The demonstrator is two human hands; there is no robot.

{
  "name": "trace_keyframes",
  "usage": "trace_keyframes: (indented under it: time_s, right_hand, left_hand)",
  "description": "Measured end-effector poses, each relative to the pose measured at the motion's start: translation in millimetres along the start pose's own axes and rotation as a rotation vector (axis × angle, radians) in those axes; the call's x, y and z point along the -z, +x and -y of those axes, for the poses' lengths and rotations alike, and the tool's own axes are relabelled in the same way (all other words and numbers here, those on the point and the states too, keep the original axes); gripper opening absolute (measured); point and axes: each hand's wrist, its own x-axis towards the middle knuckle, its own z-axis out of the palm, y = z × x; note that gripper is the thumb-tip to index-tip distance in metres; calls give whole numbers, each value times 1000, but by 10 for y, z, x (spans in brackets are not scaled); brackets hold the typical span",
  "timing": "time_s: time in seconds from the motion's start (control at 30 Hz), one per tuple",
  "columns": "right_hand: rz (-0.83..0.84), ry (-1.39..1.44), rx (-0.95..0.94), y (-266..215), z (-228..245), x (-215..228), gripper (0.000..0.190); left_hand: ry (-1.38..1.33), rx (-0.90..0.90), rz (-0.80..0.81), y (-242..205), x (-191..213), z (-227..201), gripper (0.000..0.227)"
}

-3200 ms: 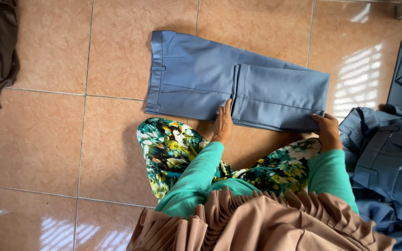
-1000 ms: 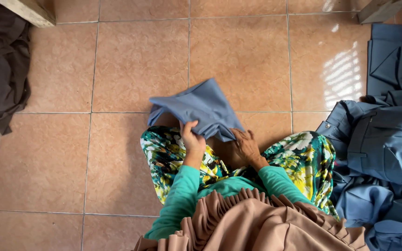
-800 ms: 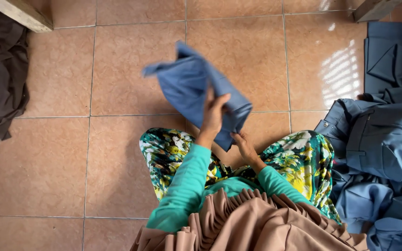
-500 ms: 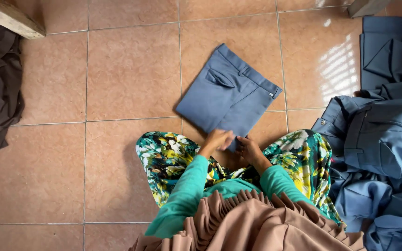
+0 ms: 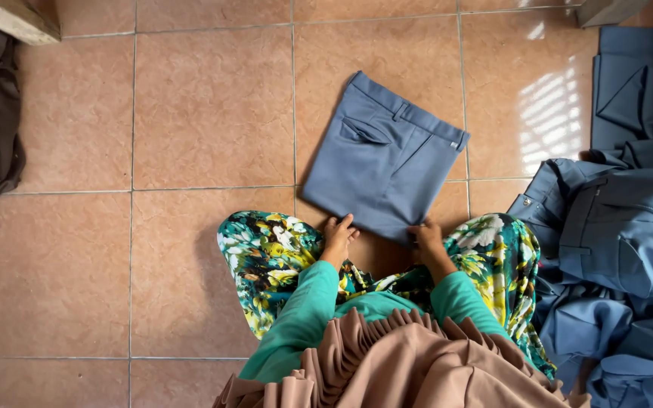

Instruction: Folding blue trousers on the floor and stacking them in a pile.

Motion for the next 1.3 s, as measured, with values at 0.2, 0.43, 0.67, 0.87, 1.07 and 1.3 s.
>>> trace_keyframes:
  time_s: [0.2,0.43,0.67,0.87,1.07,1.3]
  right_hand:
    - [-304,-654,119,283,410,343,64]
    - [-356,-961,348,-294,1051,39,67]
    - [-279,-974,1128,-212,1362,-753,31]
    - [-44,-1109,1293,25,1560,-1586,34]
    - [-79,-1403,1339,465,1470,-1894,37]
    - [-41,-1402,1153,767,1532,-1945,26]
  left_hand:
    - [156,57,53,-534,-128,40,21]
    - [694,-259,118,-726,-141,55,24]
    - [1629,-358,-26,-1073,-438,-1097,124]
    - [1714,-200,41,-1035,-469,-1209,127]
    - [1671,-8,83,-1116,-644,-1554,125]
    - [1656,48,112,-1017,-686,-1610,124]
